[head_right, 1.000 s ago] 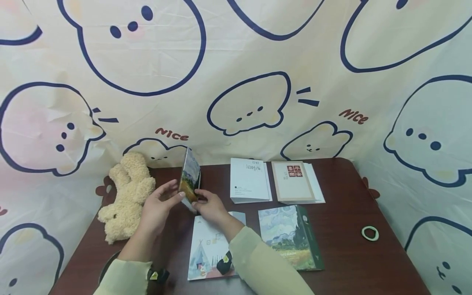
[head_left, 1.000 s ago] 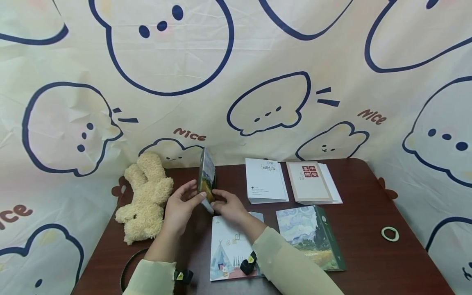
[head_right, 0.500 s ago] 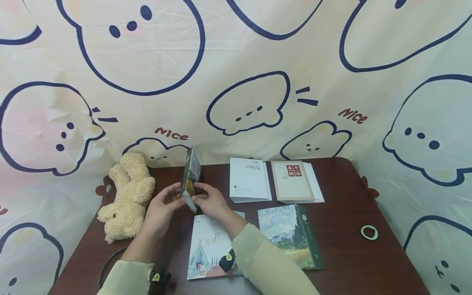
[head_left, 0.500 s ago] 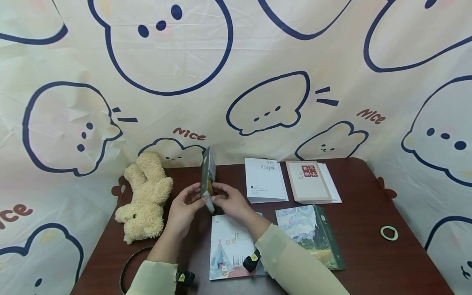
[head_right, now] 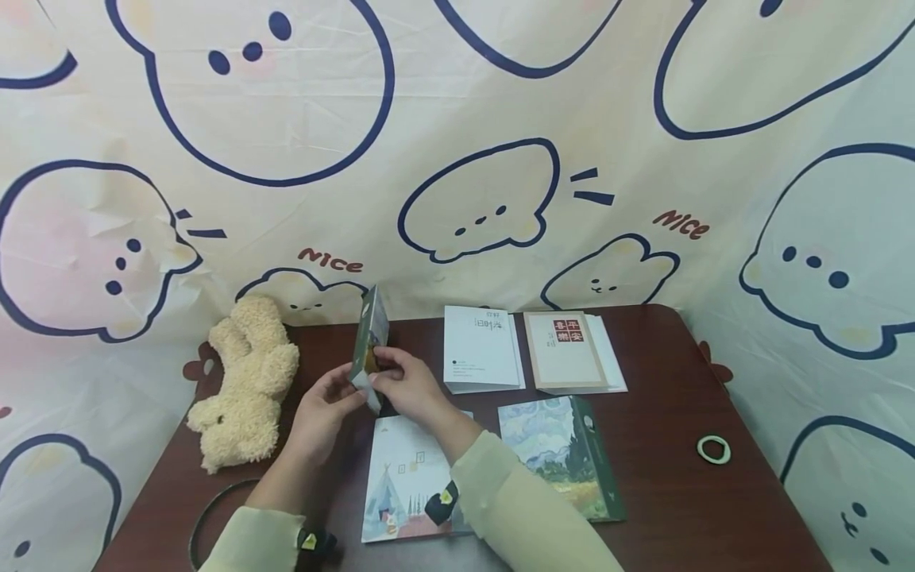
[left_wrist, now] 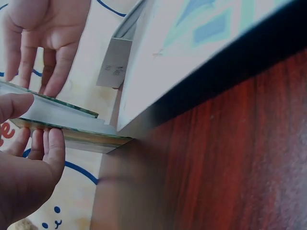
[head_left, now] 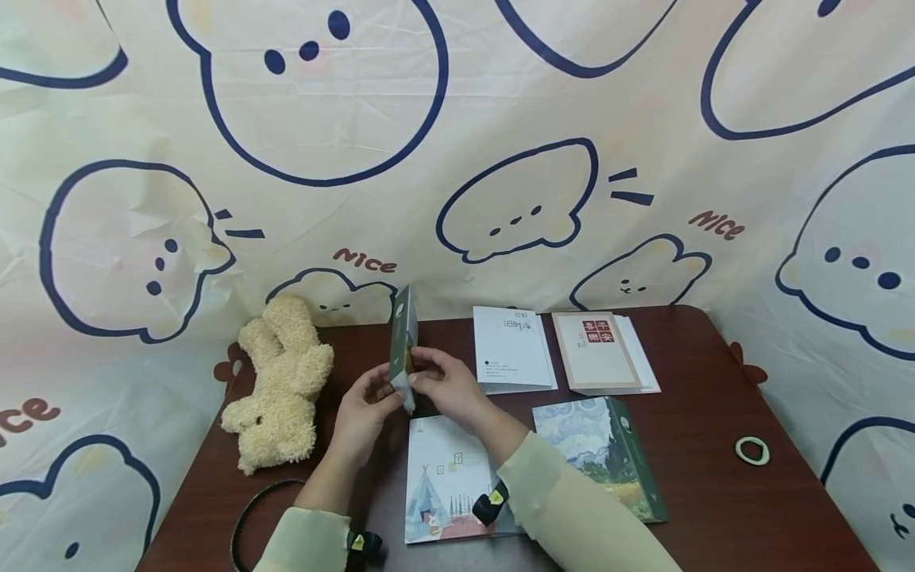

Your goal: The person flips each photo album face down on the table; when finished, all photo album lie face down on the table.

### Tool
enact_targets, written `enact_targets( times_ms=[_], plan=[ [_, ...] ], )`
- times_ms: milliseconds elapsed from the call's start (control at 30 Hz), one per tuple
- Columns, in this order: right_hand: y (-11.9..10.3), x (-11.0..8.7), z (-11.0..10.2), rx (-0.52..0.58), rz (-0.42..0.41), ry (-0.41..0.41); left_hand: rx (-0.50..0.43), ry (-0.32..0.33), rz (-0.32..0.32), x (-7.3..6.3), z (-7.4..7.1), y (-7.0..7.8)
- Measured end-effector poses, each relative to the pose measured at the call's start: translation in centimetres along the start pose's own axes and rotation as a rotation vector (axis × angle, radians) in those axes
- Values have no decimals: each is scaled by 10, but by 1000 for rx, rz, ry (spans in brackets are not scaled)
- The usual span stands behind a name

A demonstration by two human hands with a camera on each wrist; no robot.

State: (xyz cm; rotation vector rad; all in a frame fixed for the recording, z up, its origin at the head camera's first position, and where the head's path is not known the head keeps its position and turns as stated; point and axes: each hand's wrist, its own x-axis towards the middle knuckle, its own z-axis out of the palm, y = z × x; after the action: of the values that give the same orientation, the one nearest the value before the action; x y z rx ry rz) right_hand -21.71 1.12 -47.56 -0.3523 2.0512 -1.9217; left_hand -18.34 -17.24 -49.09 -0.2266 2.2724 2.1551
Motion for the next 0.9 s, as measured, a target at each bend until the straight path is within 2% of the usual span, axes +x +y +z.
enact_targets(
  times_ms=[400,900],
  plan=[
    [-11,-4,-12,-7,-43,8,5,-2,-7,3,10,-3],
    [-12,-9,-25,22,-24,35,74,-27,-55,7,17,-14]
  ],
)
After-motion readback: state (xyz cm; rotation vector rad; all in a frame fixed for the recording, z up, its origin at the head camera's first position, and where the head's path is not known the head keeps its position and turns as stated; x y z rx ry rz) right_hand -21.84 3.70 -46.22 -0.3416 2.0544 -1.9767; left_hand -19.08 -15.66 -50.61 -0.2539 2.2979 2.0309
